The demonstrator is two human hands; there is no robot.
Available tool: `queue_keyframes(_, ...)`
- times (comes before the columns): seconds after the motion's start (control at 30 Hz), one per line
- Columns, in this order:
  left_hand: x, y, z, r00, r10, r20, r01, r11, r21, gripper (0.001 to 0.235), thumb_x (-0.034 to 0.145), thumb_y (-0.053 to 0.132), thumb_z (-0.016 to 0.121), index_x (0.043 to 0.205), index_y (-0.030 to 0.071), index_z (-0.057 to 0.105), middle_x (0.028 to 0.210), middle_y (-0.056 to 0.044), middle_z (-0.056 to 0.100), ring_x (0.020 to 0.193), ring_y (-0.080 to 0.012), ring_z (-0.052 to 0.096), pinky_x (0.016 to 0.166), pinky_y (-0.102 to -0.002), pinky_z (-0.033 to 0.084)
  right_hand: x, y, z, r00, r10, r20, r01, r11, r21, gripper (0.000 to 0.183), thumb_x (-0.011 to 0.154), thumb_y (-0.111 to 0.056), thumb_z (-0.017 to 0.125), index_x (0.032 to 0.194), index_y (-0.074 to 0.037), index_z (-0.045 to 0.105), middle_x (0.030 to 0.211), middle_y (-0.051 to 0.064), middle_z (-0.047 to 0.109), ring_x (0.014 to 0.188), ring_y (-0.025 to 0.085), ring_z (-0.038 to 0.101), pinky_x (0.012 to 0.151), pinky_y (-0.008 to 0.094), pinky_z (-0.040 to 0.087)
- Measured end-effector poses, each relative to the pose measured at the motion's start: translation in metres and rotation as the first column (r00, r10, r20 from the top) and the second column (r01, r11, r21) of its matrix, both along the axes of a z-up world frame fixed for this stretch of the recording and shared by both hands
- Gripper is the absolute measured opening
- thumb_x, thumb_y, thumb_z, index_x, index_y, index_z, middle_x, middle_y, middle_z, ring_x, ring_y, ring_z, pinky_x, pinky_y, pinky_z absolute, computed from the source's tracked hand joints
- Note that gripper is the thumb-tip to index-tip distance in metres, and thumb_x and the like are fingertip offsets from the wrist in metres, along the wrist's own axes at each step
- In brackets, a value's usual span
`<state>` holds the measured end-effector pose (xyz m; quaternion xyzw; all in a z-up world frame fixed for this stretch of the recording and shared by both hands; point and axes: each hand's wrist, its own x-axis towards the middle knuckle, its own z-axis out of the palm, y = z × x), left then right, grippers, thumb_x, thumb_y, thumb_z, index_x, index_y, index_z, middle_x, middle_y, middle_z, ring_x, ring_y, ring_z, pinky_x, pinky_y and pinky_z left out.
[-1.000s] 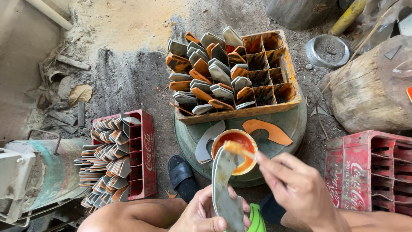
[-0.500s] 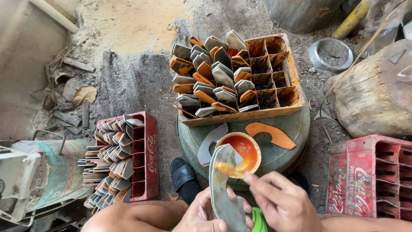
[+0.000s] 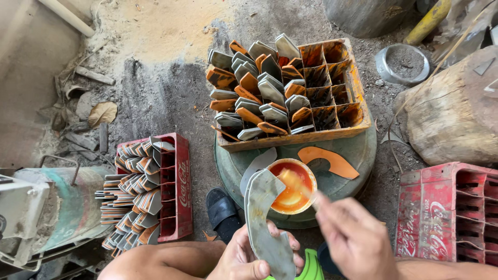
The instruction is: The person sits on the ground and uses a toothbrush to apply orange paint to small, curved metal pieces. They pick up each piece from a wooden crate, paint it, and place it back into the crate.
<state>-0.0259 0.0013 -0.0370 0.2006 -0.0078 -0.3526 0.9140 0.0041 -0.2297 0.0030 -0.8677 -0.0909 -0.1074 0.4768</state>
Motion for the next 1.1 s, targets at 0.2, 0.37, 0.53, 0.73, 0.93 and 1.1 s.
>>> queue_keyframes(0.2,0.007,0.003,0.013,0.998,-0.024,0.059,0.012,0.982,0.189,0.054,0.089,0.008,0.082,0.134,0.008,0.054,0.129,-0.019,0.063,0.119,-0.0319,0.067,0.103,-0.046,0.055,0.013,-0.006,0.009,0.991,-0.096,-0.09,0.074,0.973,-0.221,0.041,0.084,-0.004,0.077,0.124,-0.009,0.074,0.082,0.01,0.07,0.064,0.019,0.068,0.059,0.031,0.054)
queue_keyframes(0.37,0.028,0.009,0.028,0.722,-0.465,0.512,-0.539,0.085,0.838,0.051,0.075,0.005,0.084,0.123,0.011,0.066,0.118,-0.019,0.063,0.107,-0.0353,0.067,0.091,-0.04,0.054,0.012,-0.041,0.014,0.998,-0.008,-0.055,-0.003,0.982,-0.191,0.032,0.085,-0.007,0.074,0.117,-0.012,0.076,0.081,0.003,0.07,0.062,0.012,0.064,0.055,0.026,0.053)
queue_keyframes(0.53,0.026,0.001,0.033,0.666,-0.598,0.446,-0.633,-0.138,0.762,0.058,0.073,-0.006,0.071,0.127,0.014,0.065,0.128,-0.025,0.055,0.109,-0.0423,0.059,0.089,-0.047,0.051,0.006,-0.036,0.008,0.998,0.039,-0.049,-0.056,0.909,-0.413,0.028,0.079,-0.014,0.076,0.107,-0.015,0.079,0.078,0.002,0.069,0.058,0.021,0.067,0.053,0.033,0.053)
queue_keyframes(0.73,0.025,0.0,0.03,0.651,-0.598,0.468,-0.665,-0.152,0.731,0.062,0.072,-0.009,0.065,0.129,0.014,0.065,0.129,-0.025,0.054,0.112,-0.0429,0.057,0.093,-0.047,0.049,0.011,-0.025,0.011,0.947,0.22,-0.235,-0.309,0.826,-0.471,0.038,0.076,-0.02,0.076,0.114,-0.023,0.08,0.08,0.0,0.069,0.059,0.023,0.069,0.05,0.036,0.056)
queue_keyframes(0.93,0.022,0.004,0.025,0.653,-0.58,0.487,-0.671,-0.144,0.728,0.059,0.071,-0.009,0.065,0.126,0.013,0.065,0.131,-0.026,0.053,0.113,-0.0438,0.057,0.094,-0.048,0.049,0.013,-0.039,0.009,0.973,-0.056,-0.226,-0.07,0.854,-0.515,0.026,0.083,-0.025,0.078,0.11,-0.025,0.079,0.08,0.001,0.07,0.063,0.025,0.068,0.057,0.038,0.055)
queue_keyframes(1.1,0.024,0.003,0.024,0.677,-0.586,0.446,-0.639,-0.165,0.751,0.063,0.069,-0.011,0.063,0.127,0.013,0.065,0.131,-0.025,0.052,0.113,-0.0444,0.057,0.094,-0.048,0.048,0.011,-0.032,0.013,0.962,0.216,-0.167,-0.256,0.927,-0.274,0.032,0.08,-0.022,0.073,0.112,-0.022,0.077,0.079,-0.004,0.069,0.059,0.015,0.071,0.051,0.03,0.058)
